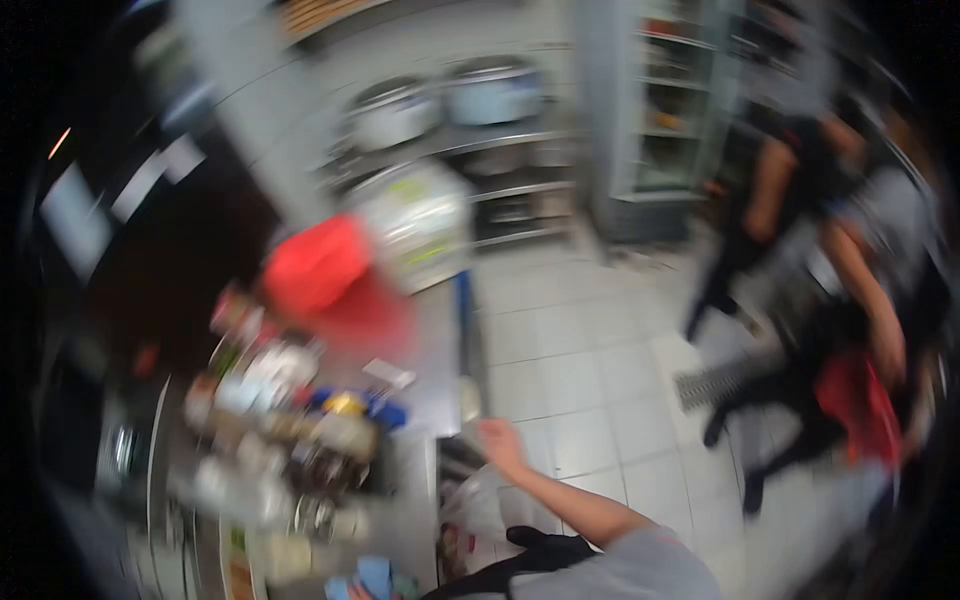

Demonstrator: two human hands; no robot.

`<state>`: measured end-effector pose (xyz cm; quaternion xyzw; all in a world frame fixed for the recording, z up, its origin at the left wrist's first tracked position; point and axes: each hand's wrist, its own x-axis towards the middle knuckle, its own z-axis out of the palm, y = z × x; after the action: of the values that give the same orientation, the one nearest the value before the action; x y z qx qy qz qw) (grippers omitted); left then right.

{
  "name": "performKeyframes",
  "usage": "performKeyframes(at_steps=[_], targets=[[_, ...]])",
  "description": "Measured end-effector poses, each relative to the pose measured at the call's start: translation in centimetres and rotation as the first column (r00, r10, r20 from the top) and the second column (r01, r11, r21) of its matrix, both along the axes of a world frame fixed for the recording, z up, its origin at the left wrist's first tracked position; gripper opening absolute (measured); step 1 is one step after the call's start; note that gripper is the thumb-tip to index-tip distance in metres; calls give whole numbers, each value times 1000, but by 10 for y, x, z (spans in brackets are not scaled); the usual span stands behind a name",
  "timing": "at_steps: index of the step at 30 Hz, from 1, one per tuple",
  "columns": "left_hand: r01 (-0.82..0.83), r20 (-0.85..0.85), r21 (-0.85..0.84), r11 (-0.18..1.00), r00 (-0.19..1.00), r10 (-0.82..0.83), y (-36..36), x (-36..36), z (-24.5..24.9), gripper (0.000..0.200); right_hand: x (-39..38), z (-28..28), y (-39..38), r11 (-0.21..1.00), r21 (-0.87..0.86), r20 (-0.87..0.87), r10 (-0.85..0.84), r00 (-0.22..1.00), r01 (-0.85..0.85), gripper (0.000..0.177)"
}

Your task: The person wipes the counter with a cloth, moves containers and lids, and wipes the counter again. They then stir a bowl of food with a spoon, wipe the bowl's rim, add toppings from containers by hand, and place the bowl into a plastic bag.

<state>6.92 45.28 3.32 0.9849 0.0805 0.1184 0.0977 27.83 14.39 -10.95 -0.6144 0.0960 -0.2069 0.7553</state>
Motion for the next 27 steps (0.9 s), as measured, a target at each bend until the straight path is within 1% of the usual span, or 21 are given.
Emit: performKeyframes(at_steps=[1, 2, 3, 4, 5, 6, 7, 8, 9, 11, 12, 13, 15, 17, 18, 20, 21, 23, 24, 26, 27], targets=[[-48, -59, 4, 999, 997, 48, 1, -19, -1, 59, -32, 0, -10, 983, -154, -114, 82, 990, -99, 15], [53, 186, -65, 996, 982, -40, 21, -25, -43, 69, -55, 32, -11, 934, -314, -162, 127, 979, -173, 13], [12, 96, -387, 922, 995, 27, 12, -36, -26, 78, -75, 50, -5, 916, -301, -183, 218, 959, -266, 13], [-34, 89, -379, 925, 993, 73, 4, -50, -12, 74, -95, 61, 2, 851, -346, -198, 345, 918, -394, 12], [-142, 13, -402, 905, 987, 161, -1, -68, -7, 72, -109, 71, 15, 772, -393, -202, 458, 865, -500, 12], [-235, -57, -428, 873, 971, 234, -3, -89, -2, 71, -122, 86, 35, 673, -416, -193, 592, 782, -612, 11], [-306, -40, -445, 842, 946, 323, -4, -111, 6, 70, -134, 100, 54, 572, -442, -178, 699, 693, -691, 11], [-355, -27, -467, 810, 921, 388, -4, -133, 10, 68, -146, 106, 72, 476, -472, -170, 777, 606, -742, 11], [-382, -18, -491, 783, 903, 429, -7, -160, 11, 67, -154, 109, 94, 373, -586, -96, 850, 518, -719, 9], [-493, 22, -489, 720, 818, 575, -6, -220, 6, 64, -161, 122, 152, 245, -782, 37, 936, 350, -573, 9], [-529, 46, -487, 695, 779, 625, -6, -246, 7, 63, -162, 118, 175, 244, -825, 54, 932, 360, -509, 13], [-545, 73, -527, 652, 735, 674, -9, -277, 7, 62, -163, 115, 196, 251, -862, 74, 922, 380, -441, 20], [-540, 143, -612, 577, 642, 753, -20, -337, -3, 61, -167, 134, 230, 189, -941, 60, 910, 411, -280, 35], [-638, 147, -573, 514, 537, 831, -37, -394, -21, 60, -174, 151, 250, 41, -999, 23, 908, 419, -35, 44], [-642, 163, -591, 488, 498, 852, -46, -418, -27, 58, -175, 148, 255, -51, -999, -52, 912, 406, -12, 44], [-652, 138, -643, 402, 417, 898, -66, -454, -31, 56, -165, 126, 268, -226, -973, -194, 899, 392, 36, 45], [-668, 119, -653, 356, 374, 920, -75, -469, -34, 55, -157, 114, 274, -206, -979, -191, 882, 430, -13, 45], [-648, 96, -700, 300, 331, 939, -87, -488, -33, 53, -143, 89, 293, -149, -982, -186, 844, 503, -113, 44], [-635, 87, -722, 275, 311, 946, -88, -494, -33, 52, -143, 82, 309, -103, -979, -187, 791, 582, -175, 44], [-623, 104, -728, 285, 311, 945, -77, -503, -35, 52, -142, 74, 344, 11, -960, -203, 664, 719, -281, 44], [-619, 110, -731, 289, 310, 944, -70, -504, -35, 52, -145, 70, 365, 14, -975, -149, 694, 705, -221, 42]])
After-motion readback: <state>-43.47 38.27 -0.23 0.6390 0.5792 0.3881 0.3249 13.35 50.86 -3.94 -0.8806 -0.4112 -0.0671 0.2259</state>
